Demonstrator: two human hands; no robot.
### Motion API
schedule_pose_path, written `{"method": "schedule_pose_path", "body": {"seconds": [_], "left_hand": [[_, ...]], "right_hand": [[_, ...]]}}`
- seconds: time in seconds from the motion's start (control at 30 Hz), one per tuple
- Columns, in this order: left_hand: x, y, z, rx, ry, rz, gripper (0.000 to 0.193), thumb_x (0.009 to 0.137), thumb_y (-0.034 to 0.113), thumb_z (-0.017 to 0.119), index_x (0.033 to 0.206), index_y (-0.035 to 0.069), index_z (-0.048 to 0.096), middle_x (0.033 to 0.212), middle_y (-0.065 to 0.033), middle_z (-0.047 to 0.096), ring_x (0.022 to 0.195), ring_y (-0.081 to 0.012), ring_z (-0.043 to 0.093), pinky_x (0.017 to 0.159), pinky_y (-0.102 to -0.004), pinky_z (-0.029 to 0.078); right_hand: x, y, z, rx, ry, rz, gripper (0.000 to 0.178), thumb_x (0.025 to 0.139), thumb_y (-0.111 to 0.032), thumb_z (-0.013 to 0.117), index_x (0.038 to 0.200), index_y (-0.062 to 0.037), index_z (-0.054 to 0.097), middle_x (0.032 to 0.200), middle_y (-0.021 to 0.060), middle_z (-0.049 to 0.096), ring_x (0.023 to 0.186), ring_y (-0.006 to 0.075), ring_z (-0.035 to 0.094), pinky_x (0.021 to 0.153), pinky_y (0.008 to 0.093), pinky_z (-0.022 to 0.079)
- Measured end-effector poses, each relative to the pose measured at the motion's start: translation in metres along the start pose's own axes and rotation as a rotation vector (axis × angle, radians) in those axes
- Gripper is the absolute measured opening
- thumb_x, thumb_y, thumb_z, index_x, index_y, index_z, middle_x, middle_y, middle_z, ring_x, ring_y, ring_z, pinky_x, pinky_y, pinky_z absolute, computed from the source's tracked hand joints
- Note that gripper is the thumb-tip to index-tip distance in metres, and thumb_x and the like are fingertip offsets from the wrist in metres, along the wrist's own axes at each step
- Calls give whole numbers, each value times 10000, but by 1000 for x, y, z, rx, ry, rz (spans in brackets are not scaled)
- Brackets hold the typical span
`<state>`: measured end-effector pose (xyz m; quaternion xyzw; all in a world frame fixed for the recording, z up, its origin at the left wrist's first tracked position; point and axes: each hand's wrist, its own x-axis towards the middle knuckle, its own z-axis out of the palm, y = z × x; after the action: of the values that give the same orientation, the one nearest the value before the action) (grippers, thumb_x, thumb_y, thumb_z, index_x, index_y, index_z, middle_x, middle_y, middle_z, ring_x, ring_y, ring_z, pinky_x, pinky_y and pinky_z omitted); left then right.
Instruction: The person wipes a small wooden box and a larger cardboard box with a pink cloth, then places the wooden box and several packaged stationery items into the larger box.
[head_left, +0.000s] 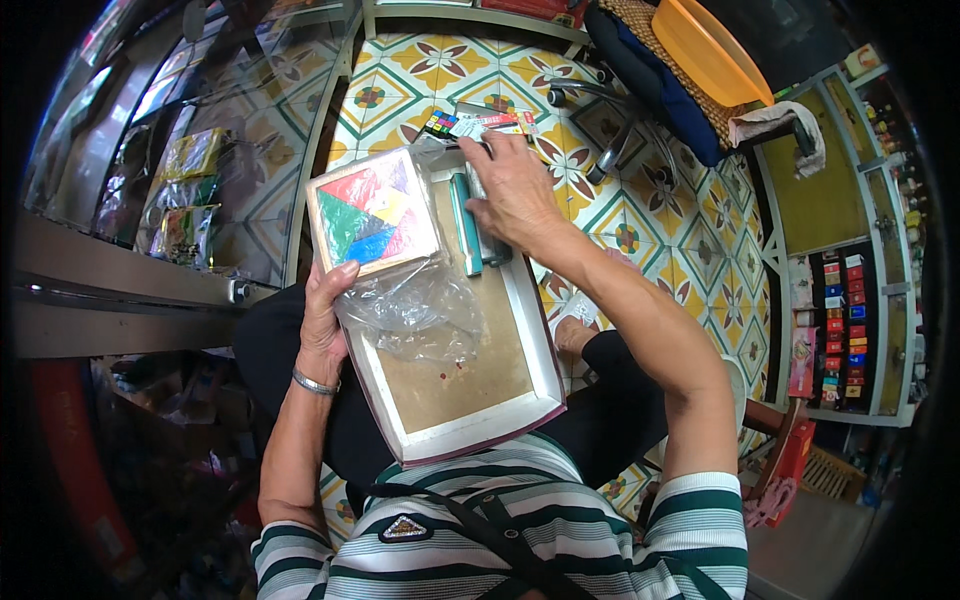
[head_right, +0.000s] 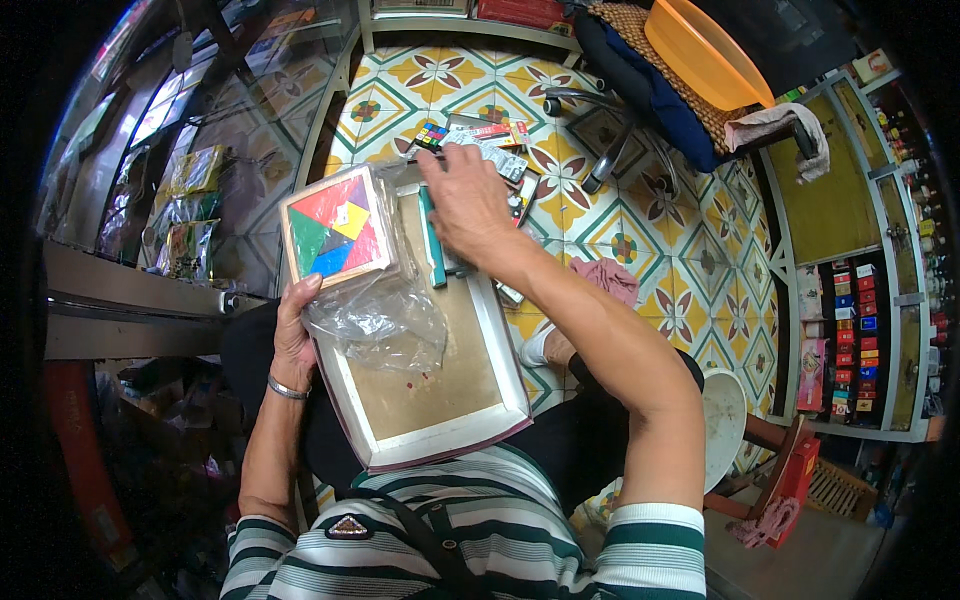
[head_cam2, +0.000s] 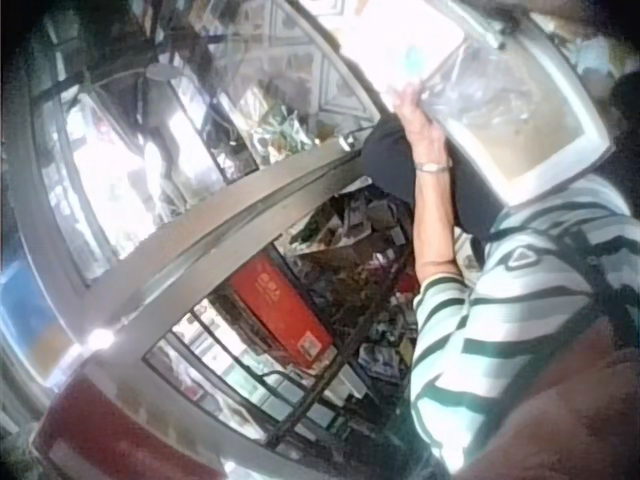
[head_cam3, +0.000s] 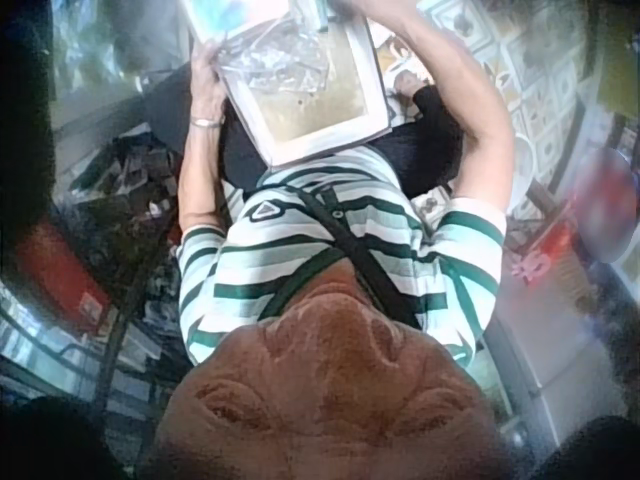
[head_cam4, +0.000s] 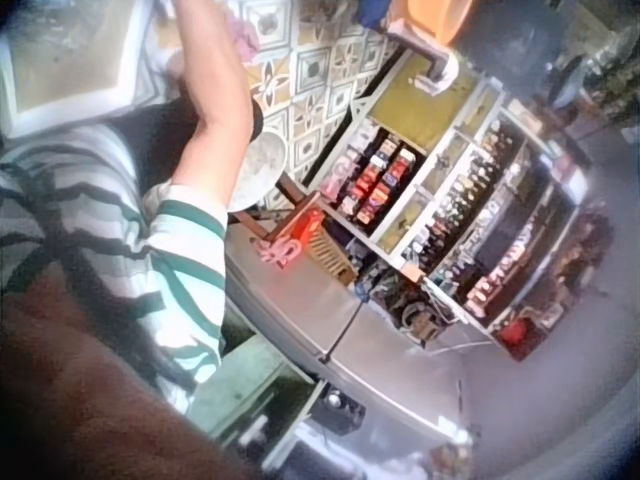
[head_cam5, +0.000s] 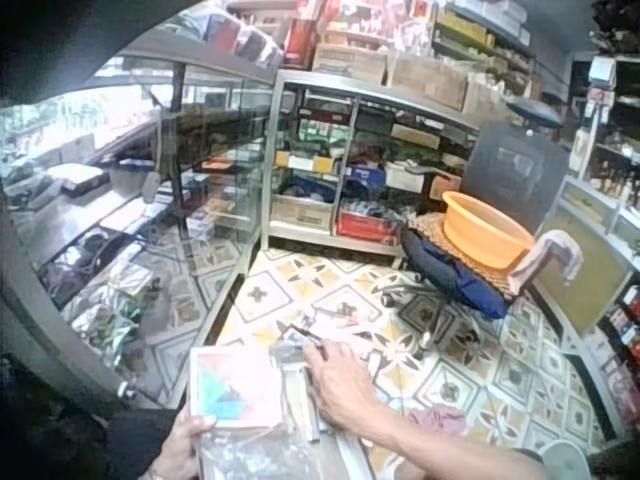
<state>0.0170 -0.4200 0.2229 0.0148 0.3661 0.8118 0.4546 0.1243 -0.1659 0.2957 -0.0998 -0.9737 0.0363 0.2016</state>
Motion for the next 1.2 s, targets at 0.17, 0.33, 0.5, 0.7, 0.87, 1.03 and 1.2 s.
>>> {"method": "schedule_pose_path", "body": {"seconds": [0.17, 0.33, 0.5, 0.7, 0.87, 1.03, 1.2], "left_hand": [[-2, 1, 6, -5, -11, 27, 595, 822, 79, 688, 1355, -27, 445, 1213, -140, 615, 1061, -225, 640, 951, -367, 528], [-6, 3, 15, 7, -7, 44, 600, 830, 71, 681, 1366, -25, 429, 1215, -150, 610, 1069, -233, 641, 954, -371, 534], [-6, 1, 16, 46, -21, 67, 493, 875, 117, 656, 1317, -19, 488, 1187, -142, 630, 1052, -242, 651, 936, -393, 549], [-1, -5, 10, 43, 20, 49, 492, 855, 88, 676, 1300, -15, 491, 1146, -120, 633, 1001, -211, 647, 898, -357, 545], [-6, -4, 5, 57, 118, 27, 416, 847, 85, 699, 1223, 4, 541, 1085, -88, 641, 962, -185, 641, 868, -342, 541], [-4, -2, -13, 3, 199, -66, 316, 865, 137, 698, 1144, 21, 609, 1044, -88, 673, 963, -210, 651, 885, -374, 539], [-8, 3, -16, 70, 242, -54, 361, 877, 174, 693, 1183, 9, 595, 1101, -113, 670, 999, -239, 648, 915, -403, 536]], "right_hand": [[-22, 25, -4, 246, -43, 125, 265, 770, -105, 723, 1020, -40, 664, 1043, 149, 569, 1006, 337, 552, 830, 431, 490], [-49, 6, -19, 225, -99, 154, 157, 793, -123, 716, 912, -38, 658, 916, 130, 553, 881, 333, 588, 734, 448, 500], [-69, -12, -19, 214, -67, 89, 159, 800, -139, 713, 898, -45, 630, 864, 130, 531, 812, 317, 593, 673, 437, 486], [-91, -28, -11, 135, -175, 67, 250, 836, -230, 715, 1029, -87, 646, 895, 96, 568, 825, 279, 596, 691, 396, 478], [-98, -46, 7, -23, -76, 21, 268, 817, -124, 626, 1078, -60, 627, 863, 80, 549, 825, 250, 571, 731, 396, 441], [-105, -51, 37, 79, 4, 113, 283, 784, -77, 600, 1065, -64, 627, 847, 73, 522, 815, 230, 566, 690, 374, 451], [-109, -46, 23, 180, 223, 155, 221, 760, -117, 666, 979, -90, 648, 786, 57, 511, 705, 199, 581, 568, 336, 456]]}}
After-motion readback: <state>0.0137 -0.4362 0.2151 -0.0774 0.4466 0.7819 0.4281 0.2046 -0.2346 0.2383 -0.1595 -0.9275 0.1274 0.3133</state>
